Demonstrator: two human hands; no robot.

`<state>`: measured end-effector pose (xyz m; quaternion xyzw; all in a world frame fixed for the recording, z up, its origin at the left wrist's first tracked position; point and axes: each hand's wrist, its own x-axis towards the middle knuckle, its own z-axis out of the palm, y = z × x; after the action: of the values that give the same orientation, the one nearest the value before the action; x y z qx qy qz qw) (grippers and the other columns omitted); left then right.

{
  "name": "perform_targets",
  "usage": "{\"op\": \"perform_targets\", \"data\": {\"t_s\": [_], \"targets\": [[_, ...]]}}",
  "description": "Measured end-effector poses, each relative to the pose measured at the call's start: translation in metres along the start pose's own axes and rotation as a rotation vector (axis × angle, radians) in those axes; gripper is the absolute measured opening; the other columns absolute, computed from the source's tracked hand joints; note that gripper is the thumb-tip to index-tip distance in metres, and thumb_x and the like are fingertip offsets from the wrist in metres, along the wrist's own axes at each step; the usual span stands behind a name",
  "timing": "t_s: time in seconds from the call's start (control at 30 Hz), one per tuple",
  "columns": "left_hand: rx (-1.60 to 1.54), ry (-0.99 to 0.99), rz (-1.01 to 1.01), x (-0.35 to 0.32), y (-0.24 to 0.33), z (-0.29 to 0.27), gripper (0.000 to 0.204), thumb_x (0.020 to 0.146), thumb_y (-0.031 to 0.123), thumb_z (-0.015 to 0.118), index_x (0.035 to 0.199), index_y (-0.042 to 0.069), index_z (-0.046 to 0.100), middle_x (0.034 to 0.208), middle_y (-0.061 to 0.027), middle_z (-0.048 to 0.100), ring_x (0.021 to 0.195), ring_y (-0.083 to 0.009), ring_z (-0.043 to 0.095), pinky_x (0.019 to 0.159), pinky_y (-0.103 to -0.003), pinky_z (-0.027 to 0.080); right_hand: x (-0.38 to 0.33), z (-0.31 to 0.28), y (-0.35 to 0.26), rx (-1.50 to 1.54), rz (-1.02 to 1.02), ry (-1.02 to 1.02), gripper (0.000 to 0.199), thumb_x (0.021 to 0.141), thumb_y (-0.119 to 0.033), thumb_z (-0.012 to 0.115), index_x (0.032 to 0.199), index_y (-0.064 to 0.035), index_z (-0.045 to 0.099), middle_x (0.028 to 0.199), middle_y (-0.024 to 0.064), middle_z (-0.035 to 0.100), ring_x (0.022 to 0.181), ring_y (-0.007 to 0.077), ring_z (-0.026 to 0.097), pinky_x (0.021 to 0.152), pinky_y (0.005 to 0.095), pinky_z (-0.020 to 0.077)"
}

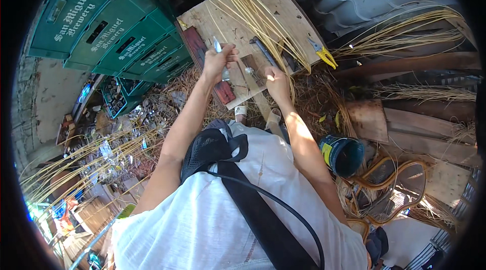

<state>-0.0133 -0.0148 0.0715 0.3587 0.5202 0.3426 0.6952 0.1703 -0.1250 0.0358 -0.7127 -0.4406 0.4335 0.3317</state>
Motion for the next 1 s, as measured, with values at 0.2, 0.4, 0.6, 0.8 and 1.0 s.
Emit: {"op": "perform_targets", "data": {"t_s": [0.2,0.4,0.6,0.8,1.0], "targets": [[-0.051,-0.015,-0.063,-0.029,-0.007,-0.033,0.015,0.092,0.015,0.058,0.096,0.001,0.061,0.081,-0.0074,0.068,0.059,-0.0088,0.063,0.041,-0.018,0.041,0.007,0.033,-0.014,-0.688,-0.116,0.096,0.035,0.078,-0.034,0.066,0.098,-0.0059,0.068,0.104,0.0120,0.065,0.107,0.0297,0.055,0.087,0.0502,0.0393],[-0.073,-0.060,-0.109,-0.036,-0.006,-0.038,0.017,0.091,0.017,0.060,0.098,0.002,0.061,0.080,-0.0065,0.068,0.060,-0.0085,0.064,0.041,-0.017,0.040,0.023,0.053,-0.023,-0.789,-0.126,0.095,0.023,0.078,-0.022,0.062,0.092,-0.0041,0.067,0.094,0.0151,0.067,0.098,0.0310,0.060,0.083,0.0488,0.0425],[-0.173,-0.149,-0.131,-0.025,0.001,-0.032,0.023,0.089,0.015,0.063,0.105,-0.001,0.058,0.085,-0.0076,0.067,0.065,-0.0098,0.066,0.041,-0.017,0.041,-0.038,-0.091,0.031,-0.374,-0.028,0.480,0.018,0.081,-0.017,0.062,0.092,-0.0054,0.068,0.085,0.0166,0.067,0.078,0.0299,0.066,0.071,0.0365,0.0508],[-0.059,-0.205,-0.116,0.005,-0.018,-0.004,0.022,0.087,0.014,0.066,0.103,0.001,0.060,0.086,-0.0060,0.067,0.067,-0.0113,0.066,0.043,-0.017,0.040,-0.072,-0.135,0.029,-0.627,-0.079,0.360,0.036,0.087,-0.028,0.055,0.112,-0.0014,0.061,0.106,0.0247,0.062,0.100,0.0378,0.060,0.089,0.0418,0.0463],[0.088,-0.121,-0.069,0.036,-0.032,0.006,0.017,0.085,0.012,0.066,0.098,0.002,0.063,0.083,-0.0061,0.067,0.057,-0.0089,0.061,0.042,-0.020,0.041,0.011,0.025,-0.019,0.207,0.267,-0.058,0.032,0.087,-0.033,0.060,0.101,-0.0043,0.063,0.080,0.0102,0.067,0.072,0.0162,0.065,0.063,0.0331,0.0518]]}}
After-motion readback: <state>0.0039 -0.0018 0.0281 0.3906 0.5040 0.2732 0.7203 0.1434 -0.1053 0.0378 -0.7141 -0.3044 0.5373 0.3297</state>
